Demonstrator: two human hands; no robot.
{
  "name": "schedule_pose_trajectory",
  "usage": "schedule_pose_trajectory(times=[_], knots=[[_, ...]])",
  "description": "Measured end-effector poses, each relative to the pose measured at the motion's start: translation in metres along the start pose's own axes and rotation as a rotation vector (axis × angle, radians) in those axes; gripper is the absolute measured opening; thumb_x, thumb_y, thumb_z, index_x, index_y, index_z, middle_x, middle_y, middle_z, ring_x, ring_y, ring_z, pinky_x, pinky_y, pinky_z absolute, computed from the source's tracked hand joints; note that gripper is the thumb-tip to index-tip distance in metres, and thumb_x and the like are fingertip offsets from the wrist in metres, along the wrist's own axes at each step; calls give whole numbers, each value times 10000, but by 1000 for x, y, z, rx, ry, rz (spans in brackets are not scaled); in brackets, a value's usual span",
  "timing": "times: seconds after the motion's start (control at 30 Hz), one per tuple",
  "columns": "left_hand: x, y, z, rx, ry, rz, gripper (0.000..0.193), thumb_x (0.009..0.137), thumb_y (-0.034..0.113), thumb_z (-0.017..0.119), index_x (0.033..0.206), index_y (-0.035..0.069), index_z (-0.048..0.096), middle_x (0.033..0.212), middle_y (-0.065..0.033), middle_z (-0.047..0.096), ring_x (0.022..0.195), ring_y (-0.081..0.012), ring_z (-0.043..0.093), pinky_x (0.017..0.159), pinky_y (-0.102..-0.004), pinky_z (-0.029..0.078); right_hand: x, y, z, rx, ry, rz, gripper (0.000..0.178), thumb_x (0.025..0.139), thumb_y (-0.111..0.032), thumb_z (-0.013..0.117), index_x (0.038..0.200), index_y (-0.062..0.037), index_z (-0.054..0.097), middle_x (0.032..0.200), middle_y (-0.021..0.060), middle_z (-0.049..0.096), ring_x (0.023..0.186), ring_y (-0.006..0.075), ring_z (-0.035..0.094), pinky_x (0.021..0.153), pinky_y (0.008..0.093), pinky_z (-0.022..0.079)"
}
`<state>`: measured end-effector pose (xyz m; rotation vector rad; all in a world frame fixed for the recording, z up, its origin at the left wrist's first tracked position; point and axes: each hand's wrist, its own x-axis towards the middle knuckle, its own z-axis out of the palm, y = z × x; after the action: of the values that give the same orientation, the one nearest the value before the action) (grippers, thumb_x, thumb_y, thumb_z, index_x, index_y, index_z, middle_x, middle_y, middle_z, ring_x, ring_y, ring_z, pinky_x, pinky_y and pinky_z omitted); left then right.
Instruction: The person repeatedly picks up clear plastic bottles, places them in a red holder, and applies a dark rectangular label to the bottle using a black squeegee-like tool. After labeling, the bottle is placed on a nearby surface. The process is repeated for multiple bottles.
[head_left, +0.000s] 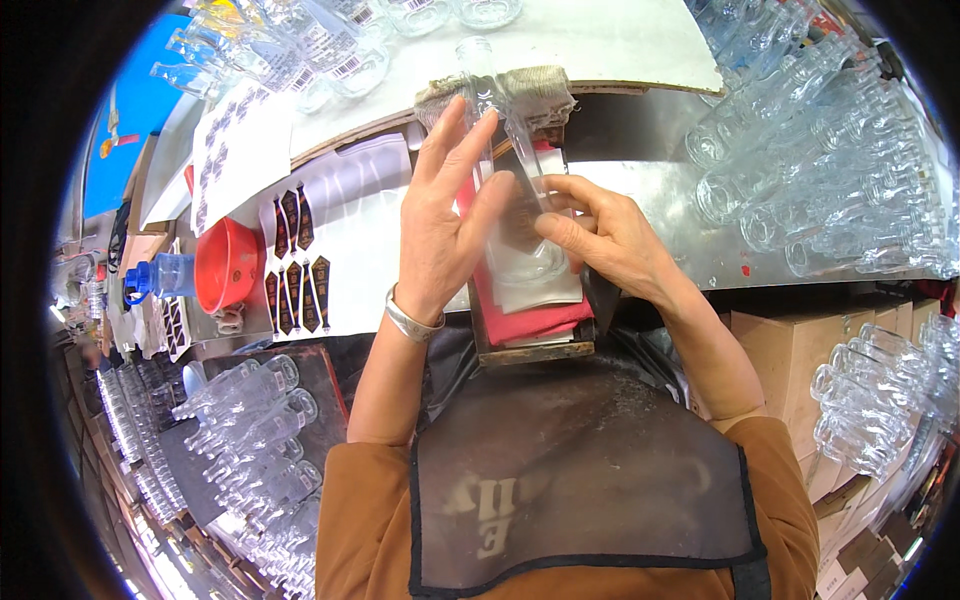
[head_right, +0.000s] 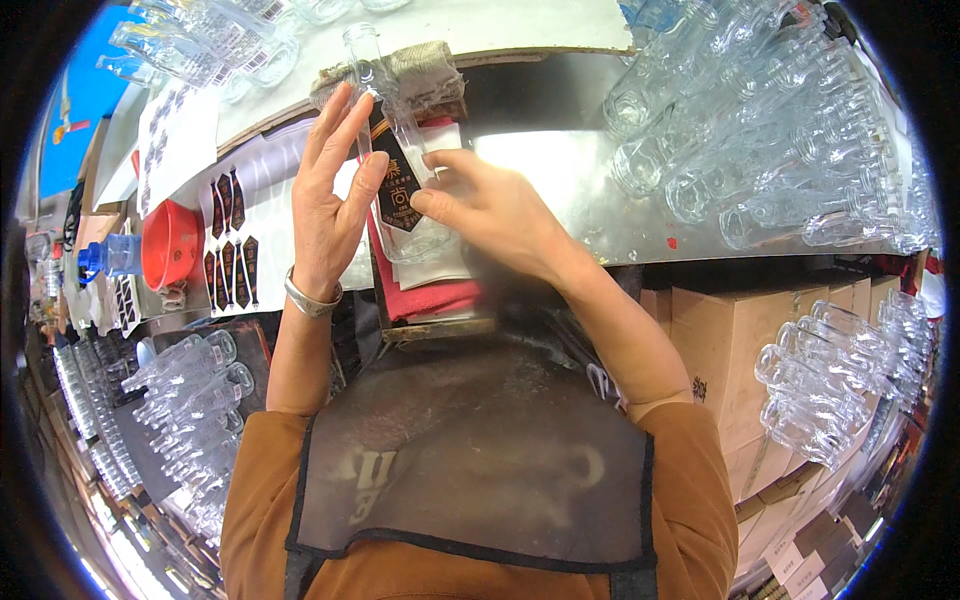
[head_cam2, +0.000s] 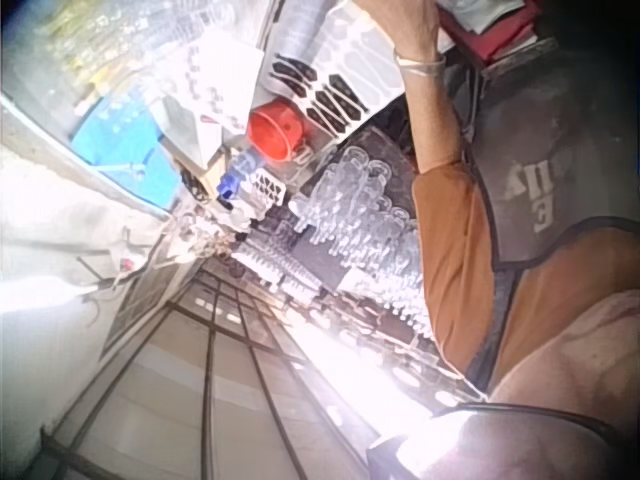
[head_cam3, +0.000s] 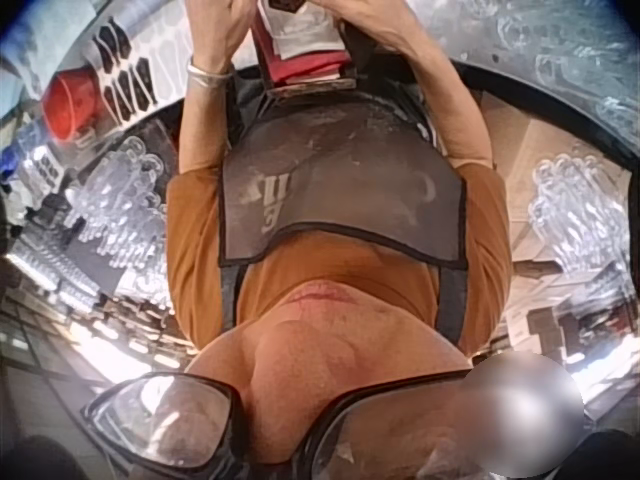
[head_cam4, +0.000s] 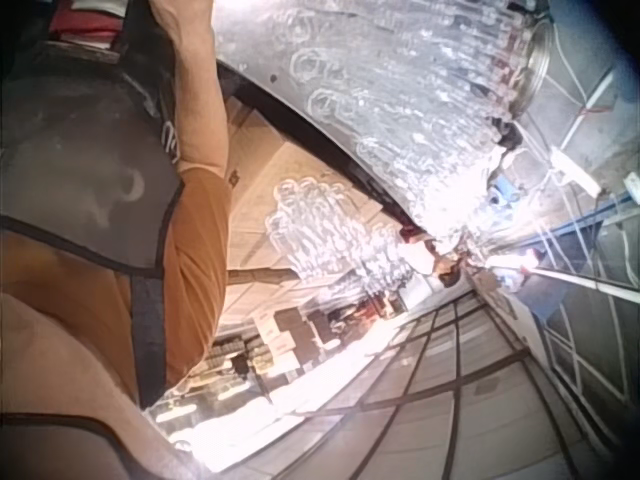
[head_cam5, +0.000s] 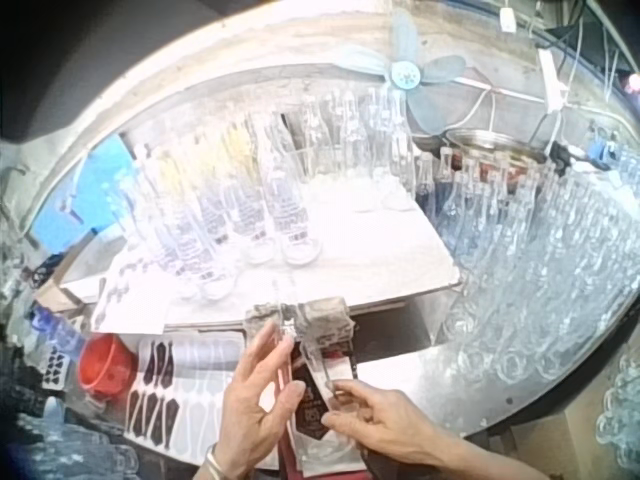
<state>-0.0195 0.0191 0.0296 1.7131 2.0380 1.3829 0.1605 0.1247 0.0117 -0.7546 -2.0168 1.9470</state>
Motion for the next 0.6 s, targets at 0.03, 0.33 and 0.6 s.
schedule_pose_trajectory(times=[0.03,0.33,0.6], knots=[[0,0,0,-3,1,-2,511,899,139,698,1395,92,587,1521,-218,440,1385,-363,463,1120,-426,390,0,-1,0,-1,-4,11,574,942,-366,695,1320,42,552,1173,203,683,1009,245,701,866,343,542],[-2,-1,-1,-1,-2,-8,510,898,151,699,1391,81,589,1526,-221,433,1394,-364,452,1125,-427,383,15,29,-20,433,300,117,459,1040,-420,525,1141,20,606,1004,137,695,650,98,616,546,218,482],[-3,-7,3,-80,23,-41,679,885,120,698,1498,29,422,1514,-217,447,1382,-343,464,1110,-397,403,35,-11,-31,328,316,-227,323,931,-145,653,1208,21,631,1087,73,680,1014,138,622,902,269,494]])
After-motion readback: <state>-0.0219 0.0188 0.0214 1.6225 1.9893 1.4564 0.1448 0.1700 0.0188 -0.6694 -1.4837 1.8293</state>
